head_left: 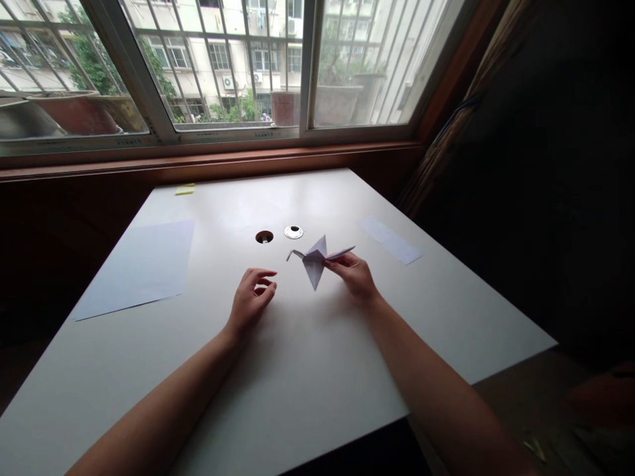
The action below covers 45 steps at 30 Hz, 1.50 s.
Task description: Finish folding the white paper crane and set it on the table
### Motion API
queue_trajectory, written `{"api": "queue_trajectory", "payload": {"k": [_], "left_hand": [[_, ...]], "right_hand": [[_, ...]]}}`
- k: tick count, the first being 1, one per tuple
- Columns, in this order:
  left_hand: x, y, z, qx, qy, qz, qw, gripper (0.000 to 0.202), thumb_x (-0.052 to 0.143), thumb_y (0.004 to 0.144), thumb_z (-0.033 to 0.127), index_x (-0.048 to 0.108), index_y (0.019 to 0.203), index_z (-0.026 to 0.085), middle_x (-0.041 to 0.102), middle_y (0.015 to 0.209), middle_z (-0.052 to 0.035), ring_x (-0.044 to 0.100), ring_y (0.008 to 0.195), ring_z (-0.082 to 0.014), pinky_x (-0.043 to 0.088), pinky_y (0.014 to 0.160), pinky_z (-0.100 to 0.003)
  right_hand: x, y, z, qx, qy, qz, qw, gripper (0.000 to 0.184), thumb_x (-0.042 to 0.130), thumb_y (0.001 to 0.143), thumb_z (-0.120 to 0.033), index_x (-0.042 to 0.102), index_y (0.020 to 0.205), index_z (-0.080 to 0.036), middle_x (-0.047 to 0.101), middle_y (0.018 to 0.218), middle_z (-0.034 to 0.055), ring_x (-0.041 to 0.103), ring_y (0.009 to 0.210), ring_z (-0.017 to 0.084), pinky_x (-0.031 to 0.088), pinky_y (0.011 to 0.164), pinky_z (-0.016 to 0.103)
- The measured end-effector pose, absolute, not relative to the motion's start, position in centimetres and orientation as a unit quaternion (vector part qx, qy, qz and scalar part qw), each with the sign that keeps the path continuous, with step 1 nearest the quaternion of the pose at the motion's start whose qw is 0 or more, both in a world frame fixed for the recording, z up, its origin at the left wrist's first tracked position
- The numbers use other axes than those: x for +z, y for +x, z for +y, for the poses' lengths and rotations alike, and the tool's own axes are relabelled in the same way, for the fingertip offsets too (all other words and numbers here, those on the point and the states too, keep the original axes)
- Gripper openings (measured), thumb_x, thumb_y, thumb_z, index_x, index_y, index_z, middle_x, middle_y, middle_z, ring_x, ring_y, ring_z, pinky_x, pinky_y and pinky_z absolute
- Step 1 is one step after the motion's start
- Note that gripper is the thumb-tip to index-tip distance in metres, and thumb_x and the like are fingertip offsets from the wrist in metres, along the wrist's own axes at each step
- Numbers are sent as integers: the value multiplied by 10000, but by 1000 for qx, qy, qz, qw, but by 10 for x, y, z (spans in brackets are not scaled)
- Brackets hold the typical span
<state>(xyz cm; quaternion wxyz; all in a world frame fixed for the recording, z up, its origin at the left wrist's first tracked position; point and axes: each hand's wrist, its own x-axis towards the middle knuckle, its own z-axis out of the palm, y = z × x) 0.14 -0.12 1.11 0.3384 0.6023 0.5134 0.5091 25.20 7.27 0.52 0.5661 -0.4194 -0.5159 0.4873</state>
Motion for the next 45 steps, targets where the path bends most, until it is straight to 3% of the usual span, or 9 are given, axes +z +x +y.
{"api": "queue_trajectory", "payload": {"k": [9,18,27,33,38,45], "left_hand": [[16,2,-5,502,612,517,326,154,606,888,277,662,1022,224,564,1101,-48,629,912,-162,521,723,-258],[17,2,-7,502,624,502,326,128,599,877,255,689,958,212,594,1033,-49,639,873,-160,523,690,-248],[15,1,-7,497,635,497,321,129,584,877,224,691,948,213,597,1020,-45,637,864,-154,518,693,-247],[16,2,-6,490,641,491,329,126,583,874,212,687,944,210,587,1027,-46,639,864,-151,517,692,-245],[16,2,-5,488,643,490,328,127,581,873,214,684,947,213,584,1025,-44,641,862,-150,521,693,-246],[16,2,-6,485,647,489,327,131,574,875,226,686,944,215,587,1016,-44,646,854,-152,531,695,-254]], "right_hand": [[18,318,85,411,-471,-506,595,323,878,613,-409,764,838,-207,735,833,33,649,808,198,508,785,358],[-9,416,100,304,-590,-463,588,420,884,544,-460,756,828,-178,716,794,42,627,732,178,489,678,309],[-16,434,107,150,-702,-521,462,374,805,638,-483,777,866,-187,733,824,55,643,775,209,462,690,311],[-9,431,97,192,-683,-535,459,457,819,614,-495,776,937,-175,713,755,54,592,643,175,432,555,273],[-4,432,85,239,-669,-521,473,523,838,607,-499,749,1022,-192,704,823,55,590,685,167,444,522,246],[-9,435,78,240,-651,-498,519,482,809,660,-496,740,1036,-203,659,756,27,571,624,138,419,466,211]]}}
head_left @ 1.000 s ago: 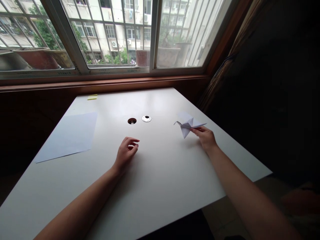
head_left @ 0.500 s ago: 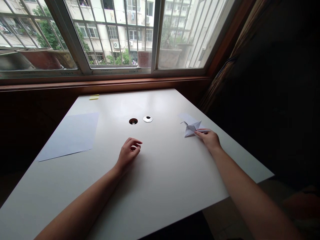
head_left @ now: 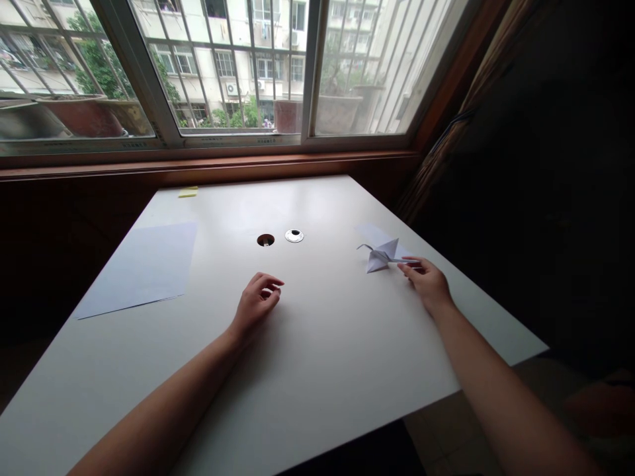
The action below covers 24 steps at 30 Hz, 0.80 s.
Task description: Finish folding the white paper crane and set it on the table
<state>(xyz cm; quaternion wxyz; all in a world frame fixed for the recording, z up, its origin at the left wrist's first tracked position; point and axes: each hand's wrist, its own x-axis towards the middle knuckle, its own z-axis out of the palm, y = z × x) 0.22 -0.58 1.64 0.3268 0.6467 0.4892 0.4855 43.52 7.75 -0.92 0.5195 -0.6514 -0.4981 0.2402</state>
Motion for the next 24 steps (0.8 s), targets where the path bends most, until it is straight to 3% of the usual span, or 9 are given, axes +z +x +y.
{"api": "queue_trajectory", "payload": {"k": [10,24], "left_hand": [[17,3,-6,480,649,487,334,121,571,876,222,683,922,217,589,1005,-41,636,853,-152,521,702,-260],[16,2,-6,479,648,487,337,121,570,875,201,685,911,219,594,999,-36,631,855,-150,515,702,-252]], "right_hand": [[-12,435,76,242,-584,-451,630,330,779,719,-435,727,956,-212,707,845,35,636,634,131,546,593,272],[-20,445,81,239,-560,-373,700,294,823,668,-379,708,866,-193,716,783,16,591,534,97,491,505,228]]}}
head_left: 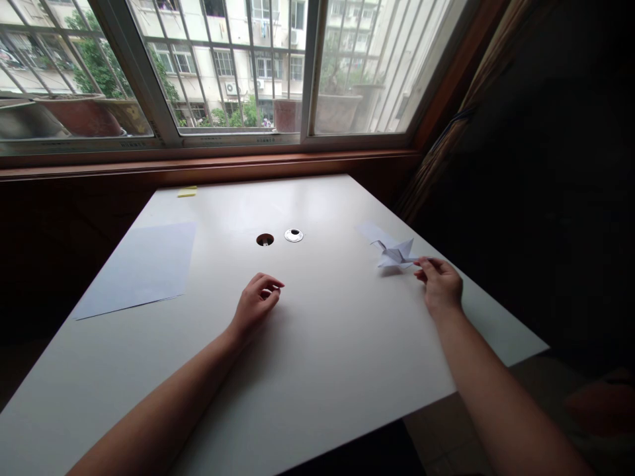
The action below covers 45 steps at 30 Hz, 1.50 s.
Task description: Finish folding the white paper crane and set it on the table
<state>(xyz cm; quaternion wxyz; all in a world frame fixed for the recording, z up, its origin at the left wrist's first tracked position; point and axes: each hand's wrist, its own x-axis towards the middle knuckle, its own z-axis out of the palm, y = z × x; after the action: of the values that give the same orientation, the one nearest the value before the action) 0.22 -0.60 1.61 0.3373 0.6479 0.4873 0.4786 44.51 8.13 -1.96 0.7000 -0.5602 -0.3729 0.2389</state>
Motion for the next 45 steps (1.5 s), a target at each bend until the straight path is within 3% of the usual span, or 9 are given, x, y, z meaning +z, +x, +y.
{"api": "queue_trajectory", "payload": {"k": [18,33,45], "left_hand": [[16,3,-5,477,647,488,340,124,566,875,196,685,906,209,589,992,-33,618,855,-144,501,699,-245],[15,2,-4,479,643,488,345,120,565,877,192,682,900,211,588,991,-28,612,861,-141,496,701,-237],[15,1,-4,482,641,493,338,128,561,876,180,682,903,211,586,996,-31,609,855,-138,490,690,-235]], "right_hand": [[-20,447,82,214,-567,-383,698,286,804,681,-358,707,891,-188,614,682,-30,446,472,52,327,398,165],[-11,440,78,196,-555,-368,720,270,744,719,-404,679,859,-182,473,588,-58,384,484,68,294,400,179],[1,434,66,98,-582,-389,708,161,561,828,-357,524,870,-206,443,575,-56,380,480,106,295,440,254]]}}
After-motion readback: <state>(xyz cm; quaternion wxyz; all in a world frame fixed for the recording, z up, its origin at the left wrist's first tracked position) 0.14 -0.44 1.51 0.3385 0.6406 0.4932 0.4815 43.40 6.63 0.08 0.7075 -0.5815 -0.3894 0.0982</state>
